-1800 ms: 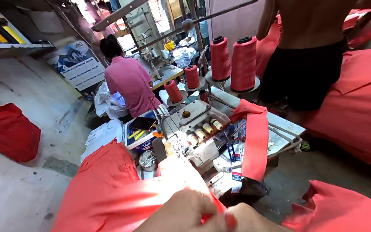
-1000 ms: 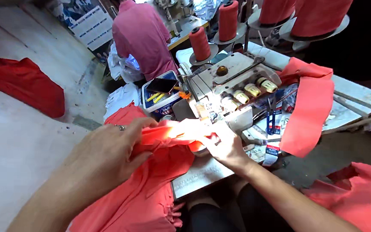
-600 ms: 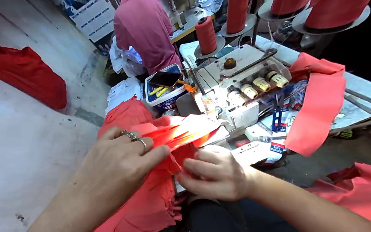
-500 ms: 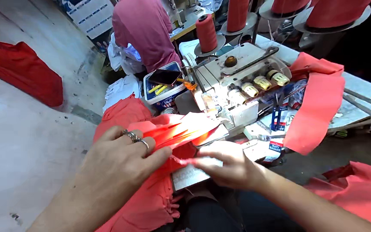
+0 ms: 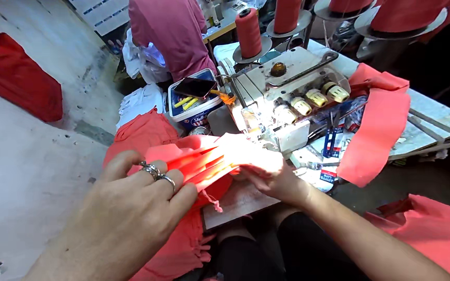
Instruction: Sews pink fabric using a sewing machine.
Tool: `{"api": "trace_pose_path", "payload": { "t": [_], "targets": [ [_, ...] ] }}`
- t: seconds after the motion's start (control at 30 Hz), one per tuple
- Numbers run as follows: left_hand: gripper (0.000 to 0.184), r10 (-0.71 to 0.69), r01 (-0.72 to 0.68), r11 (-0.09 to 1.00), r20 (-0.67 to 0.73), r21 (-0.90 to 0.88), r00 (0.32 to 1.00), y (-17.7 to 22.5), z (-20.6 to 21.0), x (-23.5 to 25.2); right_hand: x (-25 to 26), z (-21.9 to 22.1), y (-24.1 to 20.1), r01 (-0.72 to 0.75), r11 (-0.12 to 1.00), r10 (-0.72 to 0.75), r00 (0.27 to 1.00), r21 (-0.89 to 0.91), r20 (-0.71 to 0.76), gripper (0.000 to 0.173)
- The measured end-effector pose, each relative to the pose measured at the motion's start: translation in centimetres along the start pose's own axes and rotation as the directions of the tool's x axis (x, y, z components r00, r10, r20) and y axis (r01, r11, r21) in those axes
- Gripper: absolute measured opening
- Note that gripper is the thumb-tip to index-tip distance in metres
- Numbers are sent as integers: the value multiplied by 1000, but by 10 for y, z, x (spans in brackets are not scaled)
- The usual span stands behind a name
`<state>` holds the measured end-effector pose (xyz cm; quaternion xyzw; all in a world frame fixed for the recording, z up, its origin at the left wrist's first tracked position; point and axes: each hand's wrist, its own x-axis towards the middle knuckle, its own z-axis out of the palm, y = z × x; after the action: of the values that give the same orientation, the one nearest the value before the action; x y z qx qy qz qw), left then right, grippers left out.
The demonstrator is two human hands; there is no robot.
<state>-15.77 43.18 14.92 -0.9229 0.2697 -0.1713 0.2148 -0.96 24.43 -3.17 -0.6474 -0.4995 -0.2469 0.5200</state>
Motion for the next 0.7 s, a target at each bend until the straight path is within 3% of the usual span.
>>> {"api": "trace_pose_path", "payload": {
  "t": [0.37, 0.6, 0.7],
  "targets": [
    [31, -47, 47, 998, 0, -38, 999, 1, 2, -4, 3, -3, 11, -129, 979, 136, 990, 160, -35, 14],
    [29, -77, 76, 996, -19, -54, 997, 0, 4, -3, 5, -3, 12, -112, 979, 127, 989, 173, -79, 12],
    [23, -89, 88, 995, -14, -53, 996, -1, -5, 3, 13, -16, 5, -272, 918, 292, 956, 290, -28, 9]
  ]
}}
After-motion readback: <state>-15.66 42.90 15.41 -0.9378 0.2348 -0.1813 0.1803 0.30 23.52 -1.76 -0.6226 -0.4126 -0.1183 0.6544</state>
